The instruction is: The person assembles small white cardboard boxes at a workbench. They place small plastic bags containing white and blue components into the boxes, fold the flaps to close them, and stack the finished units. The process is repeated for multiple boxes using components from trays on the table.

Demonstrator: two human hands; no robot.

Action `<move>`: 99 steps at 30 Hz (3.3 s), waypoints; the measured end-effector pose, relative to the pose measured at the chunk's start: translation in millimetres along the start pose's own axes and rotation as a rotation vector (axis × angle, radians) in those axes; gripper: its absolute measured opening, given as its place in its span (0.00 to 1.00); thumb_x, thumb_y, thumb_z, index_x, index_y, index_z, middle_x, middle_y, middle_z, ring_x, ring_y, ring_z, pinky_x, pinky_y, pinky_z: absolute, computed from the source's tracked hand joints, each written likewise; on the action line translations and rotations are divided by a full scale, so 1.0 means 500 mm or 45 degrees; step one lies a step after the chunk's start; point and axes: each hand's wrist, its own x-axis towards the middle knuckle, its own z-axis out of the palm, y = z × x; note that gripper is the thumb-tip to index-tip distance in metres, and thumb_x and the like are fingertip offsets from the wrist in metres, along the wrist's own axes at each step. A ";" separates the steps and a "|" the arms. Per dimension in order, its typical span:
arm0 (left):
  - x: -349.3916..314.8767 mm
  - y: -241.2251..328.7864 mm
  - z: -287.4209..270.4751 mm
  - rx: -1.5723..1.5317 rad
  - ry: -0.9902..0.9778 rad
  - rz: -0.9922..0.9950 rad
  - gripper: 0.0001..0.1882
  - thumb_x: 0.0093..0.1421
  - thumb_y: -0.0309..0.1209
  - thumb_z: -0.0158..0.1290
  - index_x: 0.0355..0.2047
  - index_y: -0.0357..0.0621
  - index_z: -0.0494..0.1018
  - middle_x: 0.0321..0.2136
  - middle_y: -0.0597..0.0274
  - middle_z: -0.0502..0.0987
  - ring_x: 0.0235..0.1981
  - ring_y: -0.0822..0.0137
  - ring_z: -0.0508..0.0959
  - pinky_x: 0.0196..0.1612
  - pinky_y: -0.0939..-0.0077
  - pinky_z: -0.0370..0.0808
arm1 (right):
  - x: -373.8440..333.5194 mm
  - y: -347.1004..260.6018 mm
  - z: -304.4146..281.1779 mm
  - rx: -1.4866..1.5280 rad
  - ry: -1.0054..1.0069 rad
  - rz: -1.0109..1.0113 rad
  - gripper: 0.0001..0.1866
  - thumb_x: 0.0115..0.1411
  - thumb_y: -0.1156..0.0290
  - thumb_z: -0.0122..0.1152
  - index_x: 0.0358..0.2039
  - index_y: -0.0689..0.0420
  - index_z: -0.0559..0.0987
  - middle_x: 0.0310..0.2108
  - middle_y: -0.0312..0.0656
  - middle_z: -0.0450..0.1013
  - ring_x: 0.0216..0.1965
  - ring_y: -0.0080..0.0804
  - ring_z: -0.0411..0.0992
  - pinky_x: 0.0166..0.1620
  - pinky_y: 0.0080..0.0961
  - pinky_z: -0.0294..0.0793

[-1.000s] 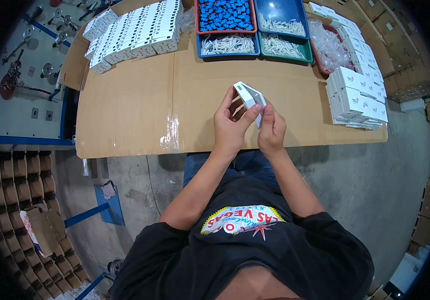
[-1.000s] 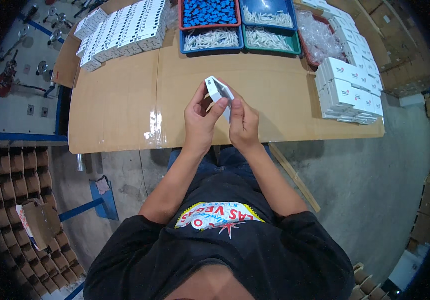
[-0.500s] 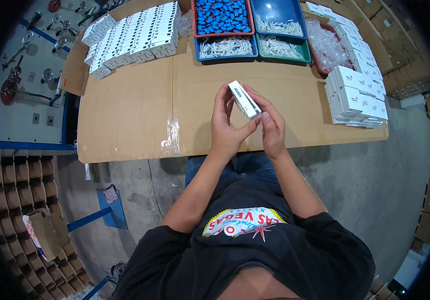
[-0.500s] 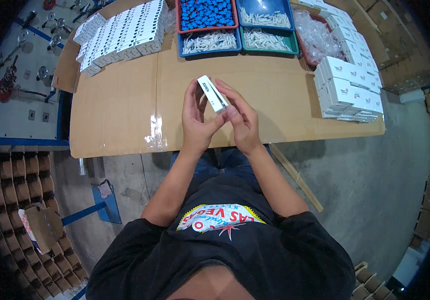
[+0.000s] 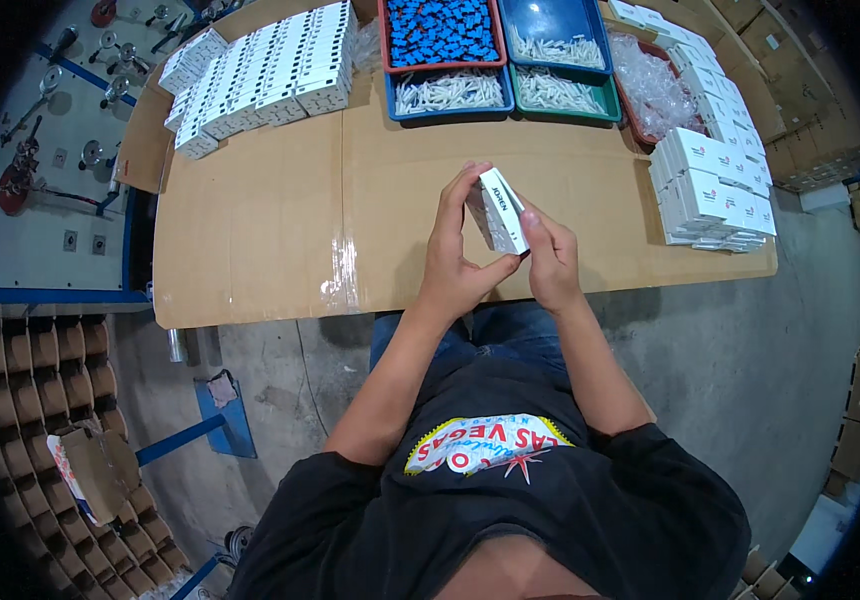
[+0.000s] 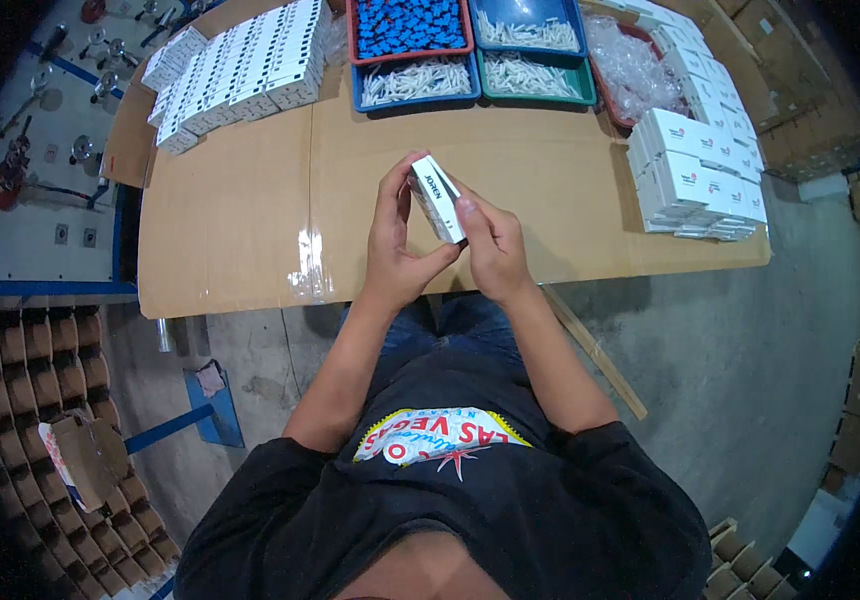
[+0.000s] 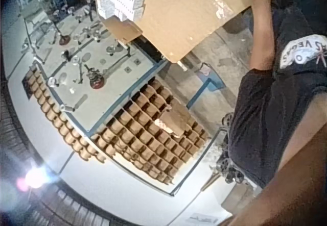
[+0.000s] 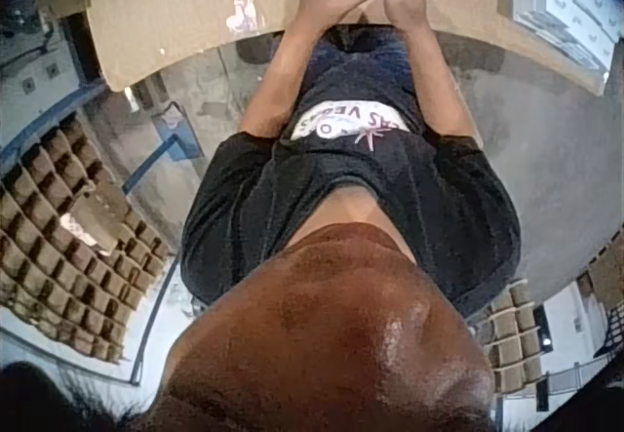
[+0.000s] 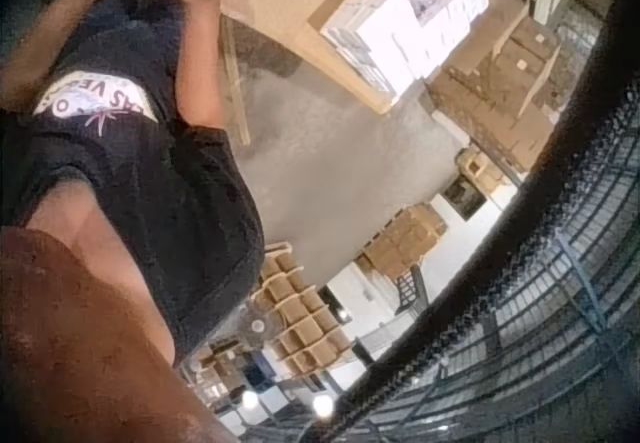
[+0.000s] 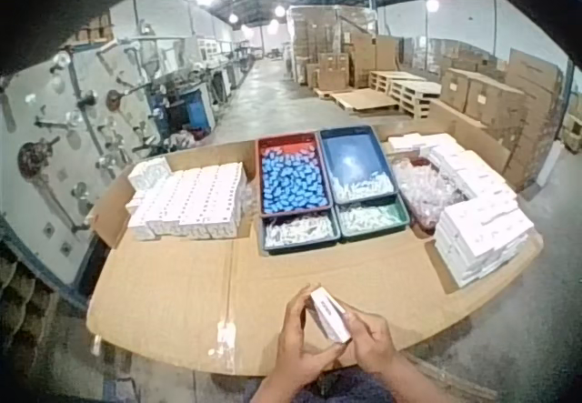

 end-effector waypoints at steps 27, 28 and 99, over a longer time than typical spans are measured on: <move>0.002 0.030 0.002 -1.070 0.182 -1.084 0.35 0.73 0.61 0.36 0.63 0.44 0.66 0.50 0.54 0.78 0.50 0.62 0.81 0.50 0.65 0.80 | 0.022 -0.003 -0.032 -0.561 -0.221 -0.303 0.31 0.57 0.63 0.75 0.60 0.53 0.78 0.66 0.48 0.69 0.66 0.44 0.68 0.64 0.38 0.69; 0.004 0.036 0.000 -1.118 0.190 -1.075 0.35 0.73 0.61 0.35 0.63 0.44 0.66 0.50 0.54 0.78 0.50 0.61 0.81 0.50 0.64 0.80 | 0.020 -0.010 -0.035 -0.538 -0.256 -0.247 0.30 0.57 0.64 0.75 0.60 0.52 0.78 0.66 0.47 0.70 0.65 0.43 0.69 0.63 0.37 0.70; -0.028 0.010 0.041 -0.835 0.510 -1.109 0.34 0.73 0.61 0.36 0.62 0.45 0.64 0.51 0.59 0.74 0.52 0.67 0.76 0.54 0.67 0.75 | -0.008 0.098 0.025 -0.452 -0.041 -0.404 0.21 0.73 0.68 0.51 0.61 0.66 0.75 0.60 0.57 0.73 0.63 0.51 0.72 0.64 0.37 0.70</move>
